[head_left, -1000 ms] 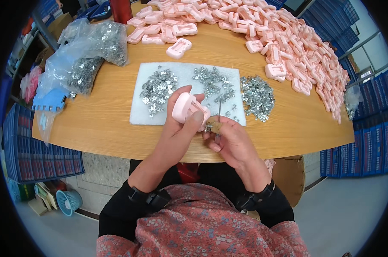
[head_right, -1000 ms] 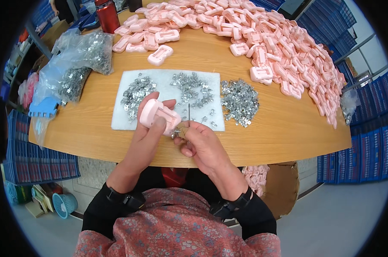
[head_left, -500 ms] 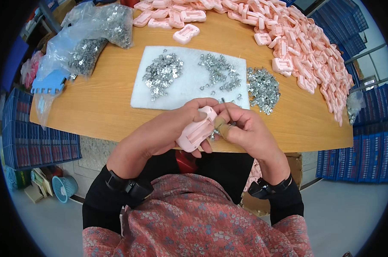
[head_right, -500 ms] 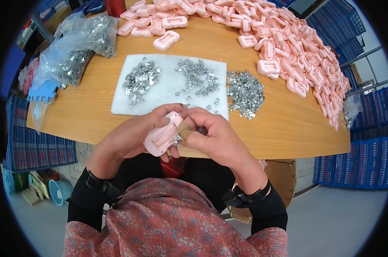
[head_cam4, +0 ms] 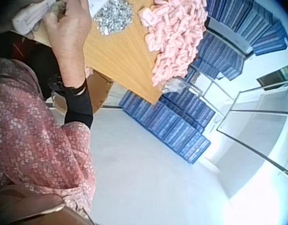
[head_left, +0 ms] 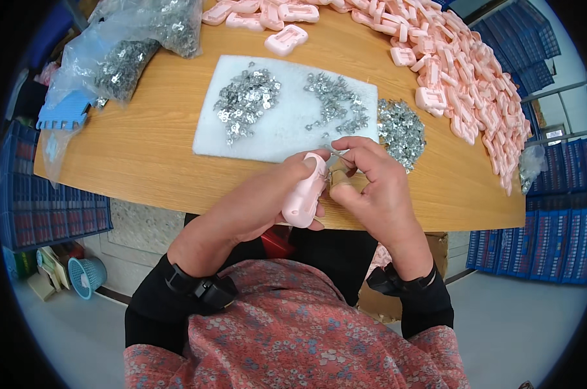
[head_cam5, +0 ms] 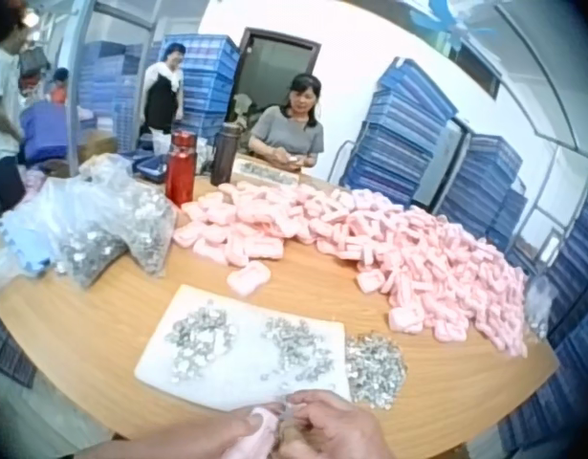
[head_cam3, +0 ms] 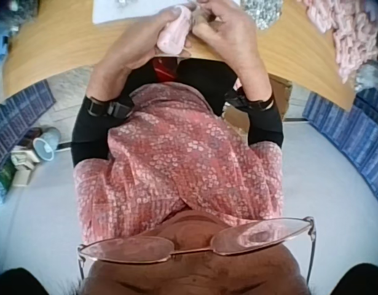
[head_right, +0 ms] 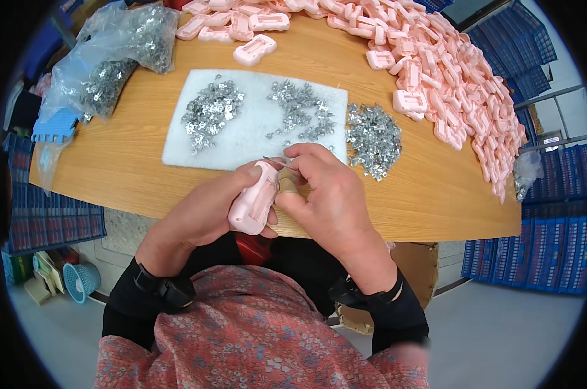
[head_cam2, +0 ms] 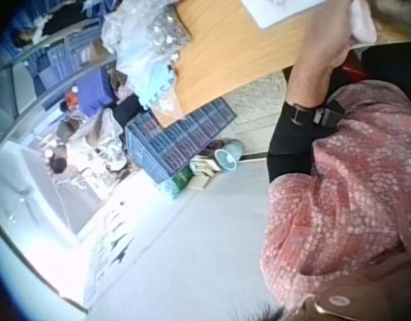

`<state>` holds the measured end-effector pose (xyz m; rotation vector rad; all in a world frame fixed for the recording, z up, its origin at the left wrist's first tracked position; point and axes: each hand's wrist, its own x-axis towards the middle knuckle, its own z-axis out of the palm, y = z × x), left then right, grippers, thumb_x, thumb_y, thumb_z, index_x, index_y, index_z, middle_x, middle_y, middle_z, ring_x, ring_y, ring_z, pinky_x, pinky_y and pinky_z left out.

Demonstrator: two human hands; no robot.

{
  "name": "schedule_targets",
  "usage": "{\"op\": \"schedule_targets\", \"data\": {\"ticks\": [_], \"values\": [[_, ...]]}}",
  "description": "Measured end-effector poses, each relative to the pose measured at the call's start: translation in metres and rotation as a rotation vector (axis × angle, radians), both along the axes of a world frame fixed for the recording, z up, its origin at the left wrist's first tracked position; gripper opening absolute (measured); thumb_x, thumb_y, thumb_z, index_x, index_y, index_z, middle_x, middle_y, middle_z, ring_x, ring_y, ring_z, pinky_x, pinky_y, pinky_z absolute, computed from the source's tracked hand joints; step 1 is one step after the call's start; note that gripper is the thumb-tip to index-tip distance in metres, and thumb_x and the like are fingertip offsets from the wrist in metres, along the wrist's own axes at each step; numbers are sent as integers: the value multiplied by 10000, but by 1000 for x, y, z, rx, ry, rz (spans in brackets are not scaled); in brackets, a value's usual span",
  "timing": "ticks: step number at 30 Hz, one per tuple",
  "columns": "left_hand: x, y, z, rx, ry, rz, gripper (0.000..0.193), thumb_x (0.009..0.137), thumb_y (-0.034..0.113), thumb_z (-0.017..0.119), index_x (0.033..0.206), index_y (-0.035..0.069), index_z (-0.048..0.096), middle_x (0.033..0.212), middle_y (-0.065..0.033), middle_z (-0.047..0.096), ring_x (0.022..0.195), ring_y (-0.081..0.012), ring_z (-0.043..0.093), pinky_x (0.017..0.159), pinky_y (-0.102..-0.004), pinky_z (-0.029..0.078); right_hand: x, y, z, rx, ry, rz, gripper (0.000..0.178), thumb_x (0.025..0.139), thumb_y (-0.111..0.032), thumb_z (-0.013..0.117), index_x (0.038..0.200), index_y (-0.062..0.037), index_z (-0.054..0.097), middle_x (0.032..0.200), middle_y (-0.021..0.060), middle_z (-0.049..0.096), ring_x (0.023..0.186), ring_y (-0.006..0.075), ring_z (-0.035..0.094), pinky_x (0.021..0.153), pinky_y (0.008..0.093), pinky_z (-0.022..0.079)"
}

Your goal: The person assembles small pink plastic housings by inserting metal components using a pointed tool. They repeatedly pick up a housing, insert a metal piece into a slot, and place the assembled unit aside on the table.

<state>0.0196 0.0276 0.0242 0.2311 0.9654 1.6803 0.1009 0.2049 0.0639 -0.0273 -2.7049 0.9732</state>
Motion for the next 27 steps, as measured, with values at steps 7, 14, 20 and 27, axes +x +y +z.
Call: {"op": "schedule_targets", "data": {"ticks": [7, 14, 20, 27], "values": [[2, 10, -16, -25, 5, -56, 486, 1064, 401, 343, 1374, 41, 442, 1081, -105, 640, 887, -211, 684, 755, -372, 603, 0, -15, 2, 373, 93, -22, 187, 743, -102, 703, 900, -16, 648, 1016, 100, 684, 800, 308, 673, 670, 371, 547], [-2, 7, -22, 69, -185, -23, 457, 1072, 359, 310, 1377, 46, 445, 1125, -128, 642, 929, -226, 690, 788, -404, 606, 10, -4, -4, -15, -22, -105, 176, 800, -13, 642, 976, -19, 644, 932, 123, 643, 725, 264, 663, 636, 349, 527], [-2, 13, -22, 70, -191, -13, 431, 1068, 311, 315, 1391, 52, 436, 1096, -118, 644, 900, -218, 693, 775, -405, 610, 17, -10, -9, -46, -58, -97, 170, 796, -6, 653, 964, -22, 642, 896, 119, 626, 694, 247, 651, 616, 335, 519], [4, 15, -16, -7, -82, 2, 429, 1071, 307, 319, 1393, 51, 438, 1049, -117, 650, 849, -206, 699, 747, -391, 616, 17, -13, -20, 212, 99, -54, 197, 758, -32, 705, 947, -70, 664, 884, 90, 627, 715, 277, 643, 614, 366, 519]]}}
